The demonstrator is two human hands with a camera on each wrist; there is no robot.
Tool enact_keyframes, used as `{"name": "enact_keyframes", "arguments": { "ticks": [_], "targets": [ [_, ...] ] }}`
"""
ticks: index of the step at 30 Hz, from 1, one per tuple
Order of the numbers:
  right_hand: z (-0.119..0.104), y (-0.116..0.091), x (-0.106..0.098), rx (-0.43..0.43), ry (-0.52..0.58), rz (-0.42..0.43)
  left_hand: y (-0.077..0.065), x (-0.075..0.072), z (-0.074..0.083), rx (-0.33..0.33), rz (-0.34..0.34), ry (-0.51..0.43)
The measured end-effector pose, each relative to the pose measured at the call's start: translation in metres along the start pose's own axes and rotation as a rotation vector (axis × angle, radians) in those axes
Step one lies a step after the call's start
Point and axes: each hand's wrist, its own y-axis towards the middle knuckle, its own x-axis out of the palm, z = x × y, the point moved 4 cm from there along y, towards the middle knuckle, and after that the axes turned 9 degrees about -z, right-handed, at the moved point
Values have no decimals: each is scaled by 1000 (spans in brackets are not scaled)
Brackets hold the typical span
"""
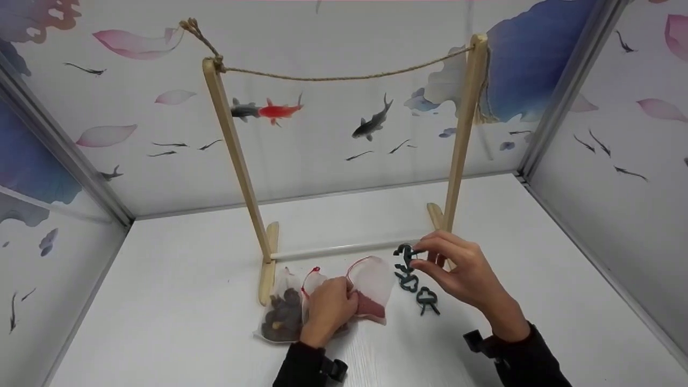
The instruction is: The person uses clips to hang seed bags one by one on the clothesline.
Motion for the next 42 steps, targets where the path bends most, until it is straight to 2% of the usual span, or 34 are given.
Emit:
{"name": "enact_keyframes", "arguments": {
  "ticks": [5, 8, 10, 18, 23, 27, 30, 36, 42],
  "targets": [
    [-2, 1, -2, 15, 4, -6, 2, 1, -2, -33, 10, -61],
    [-3, 2, -4, 33, 8, -7, 5, -1, -2, -47, 54, -116],
    [-3, 2, -5, 38, 3, -5, 6, -5, 0, -33, 100, -145],
    [0, 0, -4, -11, -14, 28, 7, -22, 13, 145, 323, -197],
    [0, 1, -6, -2, -22, 38, 5, -33, 20, 220, 410, -244],
    [-1, 1, -9, 20, -23, 65, 3, -39, 23, 235, 432, -287],
    [-1, 0, -13, 19, -31, 124, 2, -45, 27, 240, 438, -303],
    [-3, 10, -31, -23, -82, 245, 11, -67, 43, 282, 430, -327],
    [-4, 39, -67, 47, -201, 216, 26, -98, 68, 340, 366, -346]
  ]
}}
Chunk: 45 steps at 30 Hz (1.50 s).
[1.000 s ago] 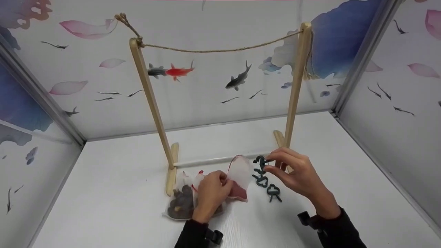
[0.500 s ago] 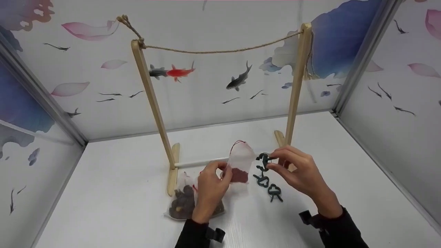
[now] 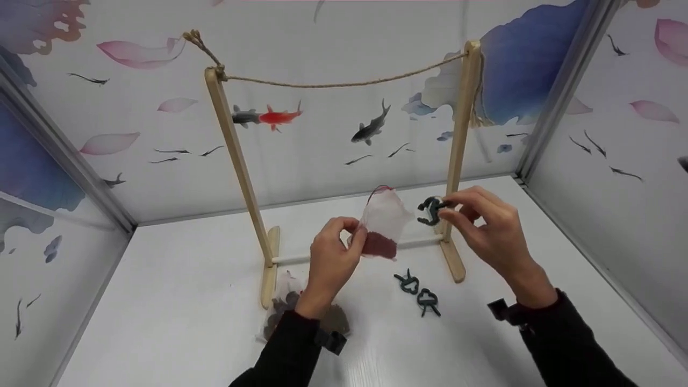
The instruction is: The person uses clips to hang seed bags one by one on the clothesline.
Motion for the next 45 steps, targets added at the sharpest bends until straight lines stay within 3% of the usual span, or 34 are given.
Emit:
{"name": "enact_keyframes", "arguments": {
  "ticks": [5, 12, 19, 22, 27, 32, 38, 45],
  "targets": [
    [7, 42, -25, -22, -71, 0, 32, -10, 20, 22, -42, -1],
    [3, 107, -55, -63, -160, 6, 74, -26, 39, 33, -26, -54],
    [-10, 164, -75, -142, -268, 5, 103, -36, 54, 51, -18, -53],
    [-13, 182, -78, -145, -325, -36, 112, -38, 58, 53, -7, -19],
    [-12, 199, -79, -88, -373, -133, 123, -39, 65, 35, 8, 52],
    [-6, 209, -78, 4, -405, -177, 131, -37, 67, 5, 19, 95],
    [0, 213, -75, 45, -433, -231, 136, -37, 66, -8, 34, 169],
    [5, 213, -70, 162, -398, -329, 142, -41, 71, -4, 59, 152]
  ]
}}
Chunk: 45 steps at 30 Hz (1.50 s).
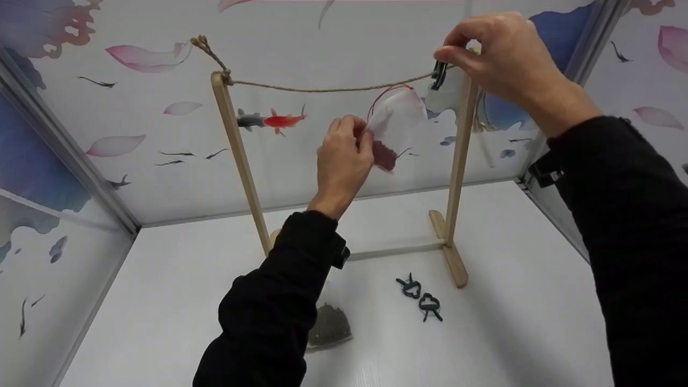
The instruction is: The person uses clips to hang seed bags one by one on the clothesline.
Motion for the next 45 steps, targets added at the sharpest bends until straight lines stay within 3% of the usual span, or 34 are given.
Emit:
{"name": "enact_keyframes", "arguments": {
  "ticks": [4, 14, 28, 32, 38, 45],
  "targets": [
    [0, -1, 4, 35, 14, -56, 2, -1, 3, 2, 22, 13],
    [-3, 0, 10, 58, 40, -93, 2, 2, 7, -1, 47, 70],
    [-14, 2, 17, -7, 68, -76, -3, 13, 11, 66, 32, -21],
    [-18, 1, 22, -31, 54, -122, -6, 17, 12, 53, 21, -32],
    [-18, -1, 29, 39, 62, -278, -7, 20, 10, 47, 17, -23],
    [-16, -1, 31, 0, 87, -250, -8, 23, 8, 40, -6, -2]
  ]
}}
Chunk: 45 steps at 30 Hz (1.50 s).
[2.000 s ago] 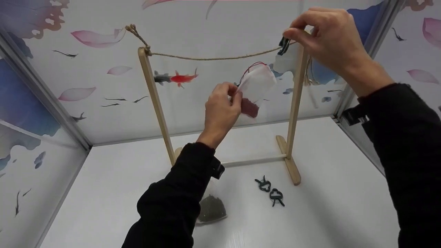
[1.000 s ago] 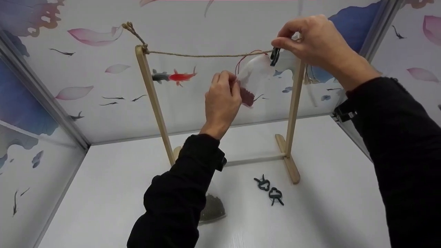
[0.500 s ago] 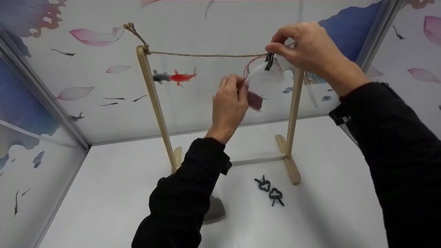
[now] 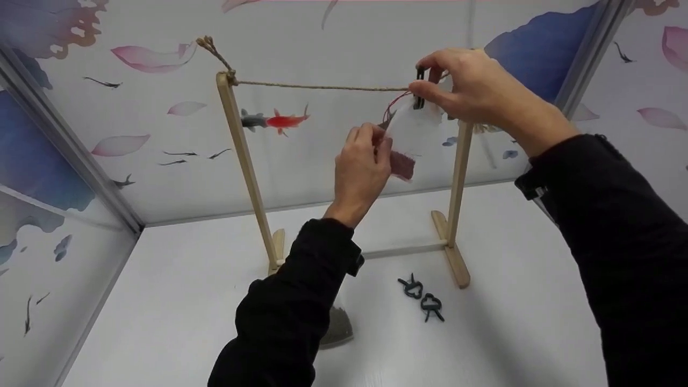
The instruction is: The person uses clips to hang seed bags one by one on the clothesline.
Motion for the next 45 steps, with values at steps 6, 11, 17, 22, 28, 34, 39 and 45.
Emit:
{"name": "enact_keyframes", "arguments": {
  "ticks": [6, 11, 17, 22, 28, 34, 39, 45],
  "targets": [
    [1, -4, 3, -26, -1, 34, -2, 6, 3, -9, -66, 21],
    [4, -7, 9, -45, -8, 63, -5, 10, 2, -24, -123, 39],
    [4, -10, 12, -61, 8, 94, -8, 12, -2, -42, -169, 55],
    [6, -13, 15, -60, 23, 133, -12, 11, -8, -58, -190, 70],
    [11, -21, 21, -105, 77, 254, -16, 9, -16, -67, -192, 54],
    [9, -34, 37, -235, 126, 451, -23, 5, -22, -26, -218, -3],
    [5, -55, 58, -347, 135, 579, -38, 6, -26, 61, -226, -9],
    [4, -93, 97, -277, 213, 577, -68, 14, -36, 150, -203, -42]
  ]
}}
